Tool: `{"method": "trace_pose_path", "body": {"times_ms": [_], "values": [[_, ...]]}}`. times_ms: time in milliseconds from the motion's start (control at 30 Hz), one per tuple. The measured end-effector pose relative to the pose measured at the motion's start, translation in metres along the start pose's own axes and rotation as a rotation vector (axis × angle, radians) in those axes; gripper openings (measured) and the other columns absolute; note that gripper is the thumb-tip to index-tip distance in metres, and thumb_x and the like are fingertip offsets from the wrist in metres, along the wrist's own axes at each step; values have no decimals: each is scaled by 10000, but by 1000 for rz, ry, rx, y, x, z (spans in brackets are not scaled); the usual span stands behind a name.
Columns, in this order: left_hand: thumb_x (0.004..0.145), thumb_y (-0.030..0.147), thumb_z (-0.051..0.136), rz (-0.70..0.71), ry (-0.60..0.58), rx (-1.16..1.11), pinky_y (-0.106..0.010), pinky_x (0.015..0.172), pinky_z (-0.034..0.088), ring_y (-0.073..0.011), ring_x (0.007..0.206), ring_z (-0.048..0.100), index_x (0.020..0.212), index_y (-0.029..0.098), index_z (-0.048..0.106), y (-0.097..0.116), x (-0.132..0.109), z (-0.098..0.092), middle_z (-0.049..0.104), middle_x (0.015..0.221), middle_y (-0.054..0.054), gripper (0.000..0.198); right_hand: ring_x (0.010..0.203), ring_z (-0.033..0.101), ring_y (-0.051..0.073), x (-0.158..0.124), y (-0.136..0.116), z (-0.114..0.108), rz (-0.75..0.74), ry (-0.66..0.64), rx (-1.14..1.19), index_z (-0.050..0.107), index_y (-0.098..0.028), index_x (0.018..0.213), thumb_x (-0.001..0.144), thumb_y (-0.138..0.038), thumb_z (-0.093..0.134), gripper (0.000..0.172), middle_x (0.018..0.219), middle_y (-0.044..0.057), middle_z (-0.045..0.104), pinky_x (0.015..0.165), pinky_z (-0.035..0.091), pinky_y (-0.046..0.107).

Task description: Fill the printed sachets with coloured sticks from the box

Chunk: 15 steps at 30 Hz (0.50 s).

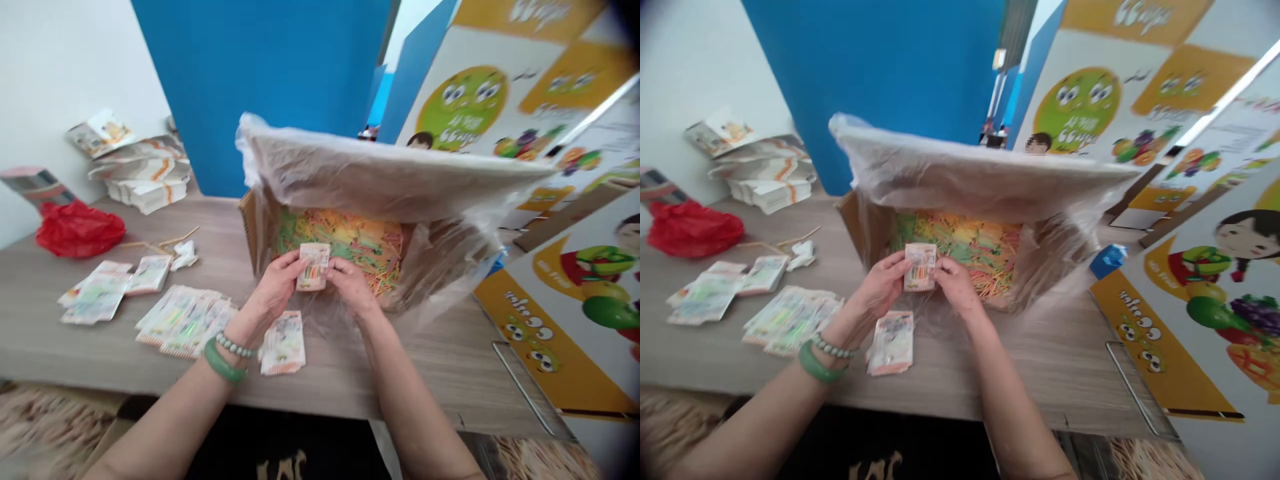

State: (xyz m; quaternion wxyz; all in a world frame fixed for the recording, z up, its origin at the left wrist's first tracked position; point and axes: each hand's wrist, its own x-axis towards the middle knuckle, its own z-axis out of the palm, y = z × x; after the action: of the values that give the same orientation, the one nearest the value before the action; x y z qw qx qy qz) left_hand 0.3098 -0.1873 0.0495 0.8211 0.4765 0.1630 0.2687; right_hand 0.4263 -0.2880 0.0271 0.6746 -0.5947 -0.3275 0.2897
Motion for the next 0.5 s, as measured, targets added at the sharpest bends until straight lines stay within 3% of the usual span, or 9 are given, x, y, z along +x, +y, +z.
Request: {"method": "trace_pose_path", "body": {"times_ms": [100,233,333,400,500], "values": [[653,358,831,37,14,69,-302,711,521,-165,732,649,845,103,730,15,-16,-10,717,791,-50,335,689,542,140,-8,-9,19,-11,-122,-61,615,-200,669,725,-341,707,178,699,-31,626,711,440,282],[703,298,768,72,114,169,-268,663,501,-145,706,630,856,111,731,34,-51,-31,712,805,-39,245,752,580,152,-31,-14,56,-30,-261,-60,675,-214,862,792,-342,663,147,844,-10,667,729,456,298],[763,323,693,25,196,264,-258,590,463,-128,608,569,830,131,687,34,-82,-53,657,712,-6,204,631,547,140,-60,-8,79,-7,-366,-204,665,-215,797,863,-343,589,163,710,-20,632,628,425,276],[825,326,616,52,283,486,-262,581,425,-131,594,524,737,153,630,25,-98,-71,587,649,10,195,625,554,149,-80,-2,85,-30,-328,-434,656,-220,762,920,-332,518,237,673,-14,631,640,423,286],[900,270,506,155,407,1072,-304,668,412,-179,701,533,670,176,581,5,-110,-94,555,685,-21,259,862,622,229,-109,10,86,-124,-129,-902,685,-218,929,943,-293,494,206,910,61,707,818,451,374]]}}
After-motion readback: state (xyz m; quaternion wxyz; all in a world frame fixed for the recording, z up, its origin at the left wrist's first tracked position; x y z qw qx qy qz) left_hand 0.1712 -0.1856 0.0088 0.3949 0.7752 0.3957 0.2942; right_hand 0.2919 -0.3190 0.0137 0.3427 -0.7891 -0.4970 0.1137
